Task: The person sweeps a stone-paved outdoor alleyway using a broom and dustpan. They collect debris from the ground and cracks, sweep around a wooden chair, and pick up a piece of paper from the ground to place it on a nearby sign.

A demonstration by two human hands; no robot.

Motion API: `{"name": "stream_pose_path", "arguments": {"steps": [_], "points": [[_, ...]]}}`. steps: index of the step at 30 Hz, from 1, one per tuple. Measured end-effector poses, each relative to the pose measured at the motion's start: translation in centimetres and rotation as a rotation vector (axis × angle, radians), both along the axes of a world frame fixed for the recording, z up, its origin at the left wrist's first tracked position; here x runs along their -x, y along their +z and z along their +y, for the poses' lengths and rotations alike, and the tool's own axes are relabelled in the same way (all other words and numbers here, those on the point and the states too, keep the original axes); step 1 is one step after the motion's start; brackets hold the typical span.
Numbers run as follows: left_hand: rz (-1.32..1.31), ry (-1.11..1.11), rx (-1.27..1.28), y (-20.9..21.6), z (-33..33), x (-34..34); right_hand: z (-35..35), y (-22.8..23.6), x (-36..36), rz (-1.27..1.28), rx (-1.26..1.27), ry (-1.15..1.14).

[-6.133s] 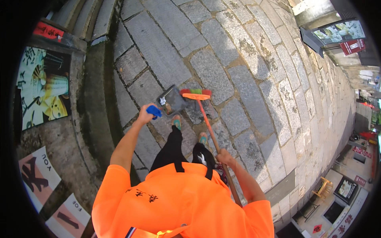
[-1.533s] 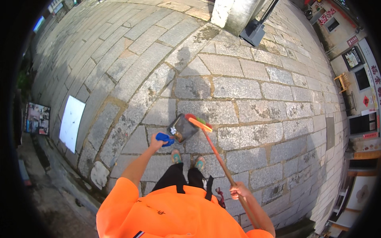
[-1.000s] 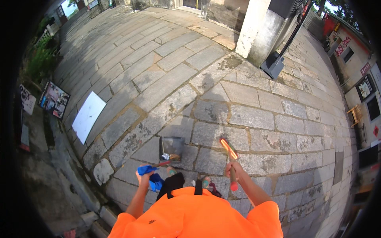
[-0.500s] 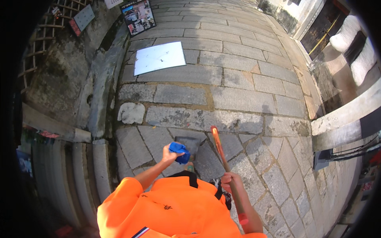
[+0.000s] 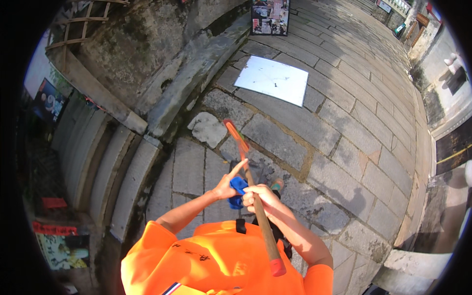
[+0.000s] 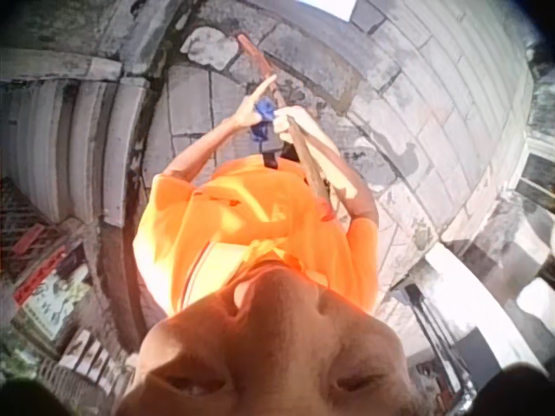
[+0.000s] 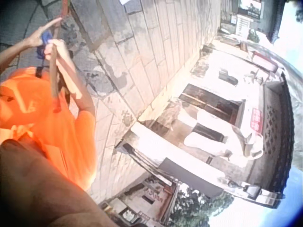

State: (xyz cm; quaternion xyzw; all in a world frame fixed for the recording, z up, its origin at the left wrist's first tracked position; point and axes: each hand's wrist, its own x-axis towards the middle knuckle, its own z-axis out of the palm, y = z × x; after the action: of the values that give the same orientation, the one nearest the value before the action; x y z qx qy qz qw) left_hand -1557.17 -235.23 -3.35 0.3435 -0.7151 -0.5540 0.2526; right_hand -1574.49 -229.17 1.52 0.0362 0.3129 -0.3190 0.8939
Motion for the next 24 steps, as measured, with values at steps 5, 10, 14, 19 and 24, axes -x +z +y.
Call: {"name": "stream_pose_path", "arguments": {"steps": [5, 10, 14, 19, 24], "points": [[-0.110, 0.040, 0.061, -1.0, -8.7, 3.7, -10.6, 0.2, 5.0, -0.034, 0.148, 0.274], [-0.221, 0.372, 0.059, -2.5, -15.7, 5.2, -19.5, 0.7, 8.7, -0.185, 0.212, 0.341], [-0.053, 0.678, -0.034, -3.5, -20.4, 4.4, -24.3, -0.3, 13.7, -0.111, 0.374, 0.206], [0.095, 0.981, -0.311, -2.2, -27.3, 4.4, -31.5, -7.7, 24.4, -0.018, 0.200, 0.153], [0.176, 1.247, -0.411, -5.5, -33.6, 3.3, -38.2, -15.2, 36.9, 0.375, 0.024, -0.101]]}}
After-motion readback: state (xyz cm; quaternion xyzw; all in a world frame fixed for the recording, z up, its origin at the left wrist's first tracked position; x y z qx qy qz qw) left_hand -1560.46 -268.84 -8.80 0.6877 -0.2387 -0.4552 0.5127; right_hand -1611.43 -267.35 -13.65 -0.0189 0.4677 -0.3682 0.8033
